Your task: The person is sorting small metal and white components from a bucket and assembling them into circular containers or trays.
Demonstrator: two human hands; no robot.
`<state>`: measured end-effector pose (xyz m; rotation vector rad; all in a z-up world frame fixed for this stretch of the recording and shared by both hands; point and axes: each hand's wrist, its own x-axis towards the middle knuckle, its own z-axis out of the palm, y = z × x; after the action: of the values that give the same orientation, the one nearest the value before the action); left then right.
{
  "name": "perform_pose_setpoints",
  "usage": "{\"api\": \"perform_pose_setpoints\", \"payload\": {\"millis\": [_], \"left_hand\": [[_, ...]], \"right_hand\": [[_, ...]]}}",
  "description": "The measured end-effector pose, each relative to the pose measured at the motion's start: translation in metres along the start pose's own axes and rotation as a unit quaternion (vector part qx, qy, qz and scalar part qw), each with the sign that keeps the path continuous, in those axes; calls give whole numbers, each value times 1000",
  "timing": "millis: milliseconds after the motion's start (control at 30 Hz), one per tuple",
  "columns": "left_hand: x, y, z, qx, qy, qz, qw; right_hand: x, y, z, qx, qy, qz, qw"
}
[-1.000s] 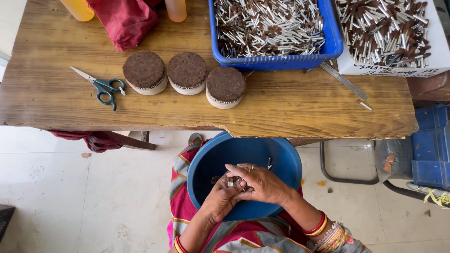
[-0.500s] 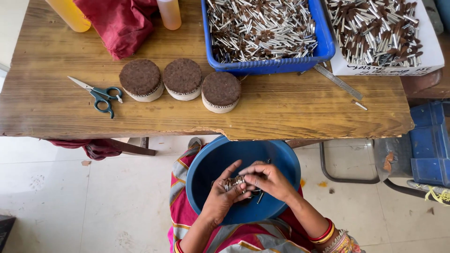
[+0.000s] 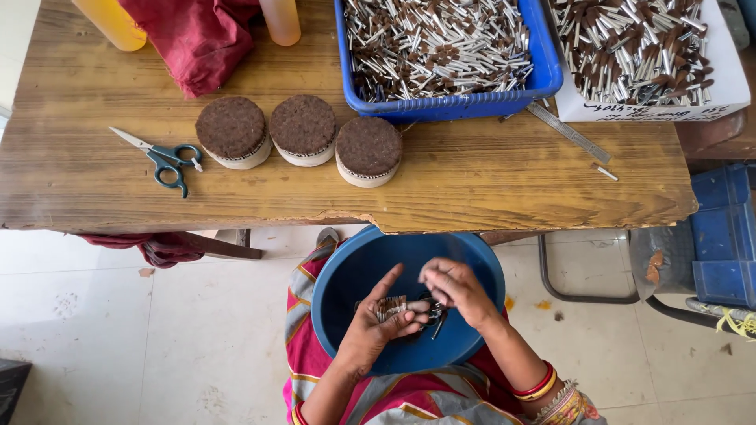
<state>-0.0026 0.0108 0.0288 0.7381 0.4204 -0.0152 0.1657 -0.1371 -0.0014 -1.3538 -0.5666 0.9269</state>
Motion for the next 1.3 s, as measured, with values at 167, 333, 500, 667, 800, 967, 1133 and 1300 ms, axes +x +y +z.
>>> {"api": "perform_pose_setpoints", "payload": {"millis": [167,333,500,667,800,967,1133,1300], "left_hand": [[0,4,0,22,-18,-1,1000],[-1,1,-2,38,-38,0,999],[10,-25,-15,-67,67,-8,995],[12,-32,-20,-87,93,-7,992],[3,-13,-4,-39,50,-3,998],[0,-2,1,-4,27,-4,1000],[-1,-1,0,-20,11,2,1000],[-1,1,0,-3,-15,11,1000]], "right_hand": [[-4,-3,2,-52,-54,9,997],[1,-7,11,-28,-66,31,997],[3,21,-9,-13,-48,21,999],[4,16,-1,10,-63,58,996],[-4,14,-6,32,-97,75,992],[-2,-11,11,-108,-82,0,991],[0,18,-9,47,-18,33,998],[0,12,1,-33,-84,61,994]]}}
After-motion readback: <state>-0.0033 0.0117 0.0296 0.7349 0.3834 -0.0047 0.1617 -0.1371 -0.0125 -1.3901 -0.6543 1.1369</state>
